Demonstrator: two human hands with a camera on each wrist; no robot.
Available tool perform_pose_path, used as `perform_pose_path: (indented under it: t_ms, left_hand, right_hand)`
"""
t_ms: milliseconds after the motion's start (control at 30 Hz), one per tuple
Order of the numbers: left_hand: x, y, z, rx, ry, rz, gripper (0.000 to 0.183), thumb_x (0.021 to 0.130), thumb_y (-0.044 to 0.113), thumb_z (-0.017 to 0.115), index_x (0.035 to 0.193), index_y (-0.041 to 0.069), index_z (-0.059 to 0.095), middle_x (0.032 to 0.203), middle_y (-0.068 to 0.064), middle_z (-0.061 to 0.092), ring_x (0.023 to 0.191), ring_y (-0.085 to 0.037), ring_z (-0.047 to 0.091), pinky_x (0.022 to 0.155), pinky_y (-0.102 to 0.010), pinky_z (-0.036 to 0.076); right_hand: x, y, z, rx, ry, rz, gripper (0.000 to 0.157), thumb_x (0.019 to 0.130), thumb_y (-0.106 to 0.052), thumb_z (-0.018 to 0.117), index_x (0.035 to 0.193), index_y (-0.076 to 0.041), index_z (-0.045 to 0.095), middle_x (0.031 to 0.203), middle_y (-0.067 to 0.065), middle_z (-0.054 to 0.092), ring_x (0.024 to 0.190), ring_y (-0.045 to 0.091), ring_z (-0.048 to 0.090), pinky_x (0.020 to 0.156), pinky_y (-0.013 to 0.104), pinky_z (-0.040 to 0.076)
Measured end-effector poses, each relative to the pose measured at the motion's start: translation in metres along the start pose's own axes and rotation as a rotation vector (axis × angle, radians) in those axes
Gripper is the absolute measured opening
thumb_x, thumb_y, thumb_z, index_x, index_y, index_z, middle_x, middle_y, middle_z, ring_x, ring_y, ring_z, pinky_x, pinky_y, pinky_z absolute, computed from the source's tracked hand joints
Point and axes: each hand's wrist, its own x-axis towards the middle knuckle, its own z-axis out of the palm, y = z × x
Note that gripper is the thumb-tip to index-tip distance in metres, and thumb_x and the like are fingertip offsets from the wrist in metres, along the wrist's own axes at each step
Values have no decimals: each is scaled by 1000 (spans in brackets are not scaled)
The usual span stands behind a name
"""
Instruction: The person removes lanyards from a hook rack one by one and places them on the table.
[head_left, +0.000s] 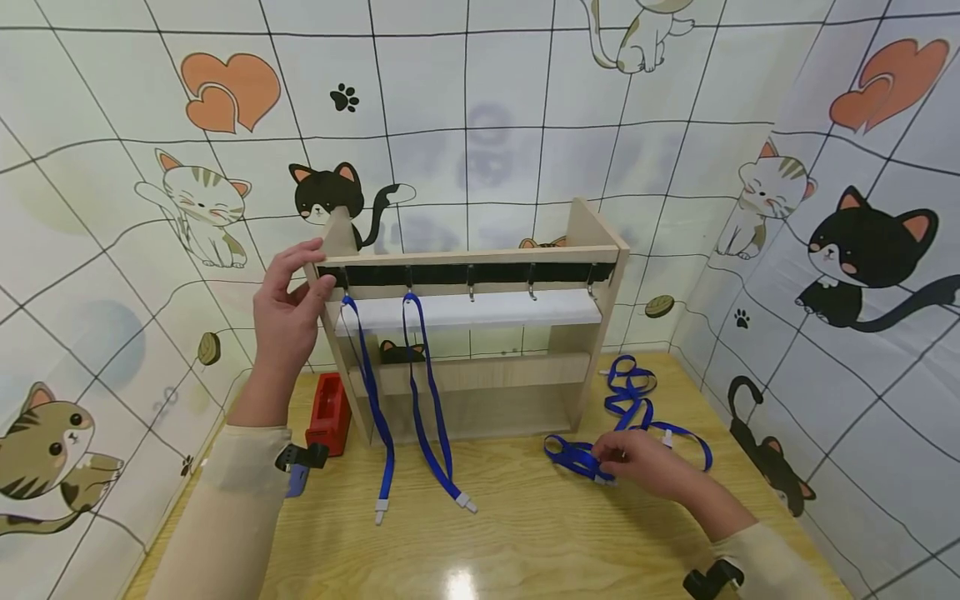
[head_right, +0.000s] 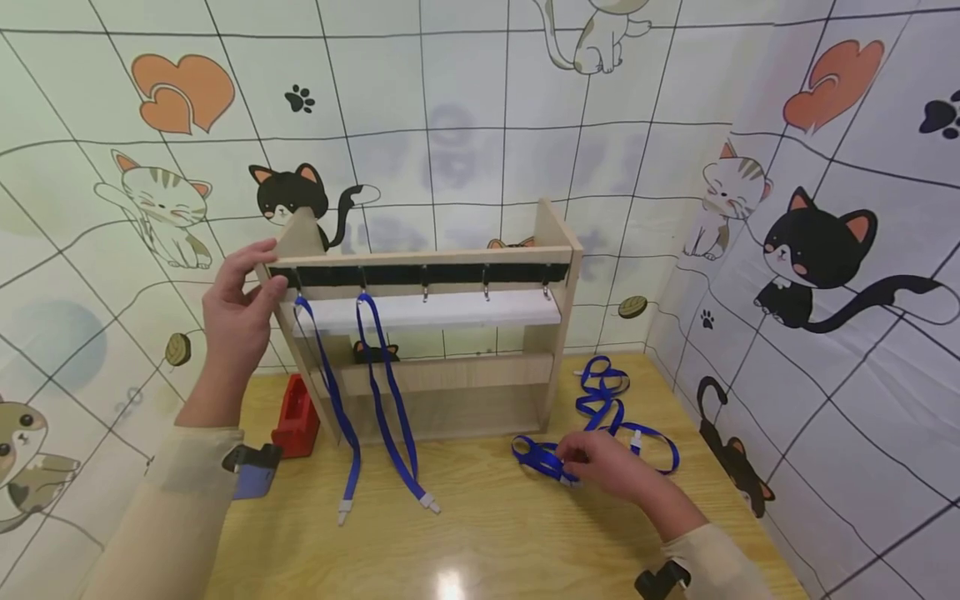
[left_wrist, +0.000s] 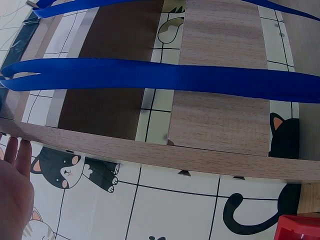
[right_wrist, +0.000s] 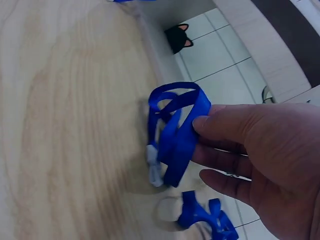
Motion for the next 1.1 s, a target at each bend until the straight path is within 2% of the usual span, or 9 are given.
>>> perform_pose_path:
  t_ms: [133, 300, 767, 900, 1100]
  left_hand:
    - [0, 0, 0, 0, 0, 4, 33, 104, -2, 74, 137, -1, 70, 154, -8, 64, 146, -25, 56, 101, -21, 58]
    - [0, 0, 0, -3, 2, 6, 33, 104, -2, 74, 137, -3, 70, 154, -9, 64, 145, -25, 56, 100, -20, 58]
    - [0, -4, 0, -5, 4, 7, 34, 104, -3, 73, 138, -3, 69, 155, -10, 63, 146, -26, 55, 101, -21, 58]
    - [0, -6, 0, -12, 6, 9, 34, 104, -3, 74, 137, -4, 69, 155, -10, 64, 145, -26, 56, 101, -21, 58]
    - [-1, -6, -1, -19, 5, 12, 34, 104, -3, 74, 137, -3, 69, 154, -10, 64, 144, -26, 56, 100, -21, 58]
  right_hand:
    - [2, 10, 9, -22, -18, 16, 11, 102, -5, 78, 112, -10, 77, 99, -8, 72, 87, 4, 64, 73, 28, 58]
    - [4, 17, 16, -57, -14, 8, 11, 102, -4, 78, 112, -8, 77, 100, -4, 74, 87, 4, 65, 74, 28, 59]
    - [3, 8, 18, -12, 40, 5, 12, 104, -6, 76, 116, -5, 76, 99, -6, 72, 88, 5, 65, 73, 28, 59]
    - [8, 0, 17, 0, 99, -7, 10, 105, -5, 75, 114, -6, 76, 99, -3, 74, 87, 5, 66, 72, 28, 59]
    - [22, -24, 19, -17, 301, -78, 8, 103, -7, 79, 109, -12, 79, 96, -10, 72, 85, 5, 65, 68, 27, 57]
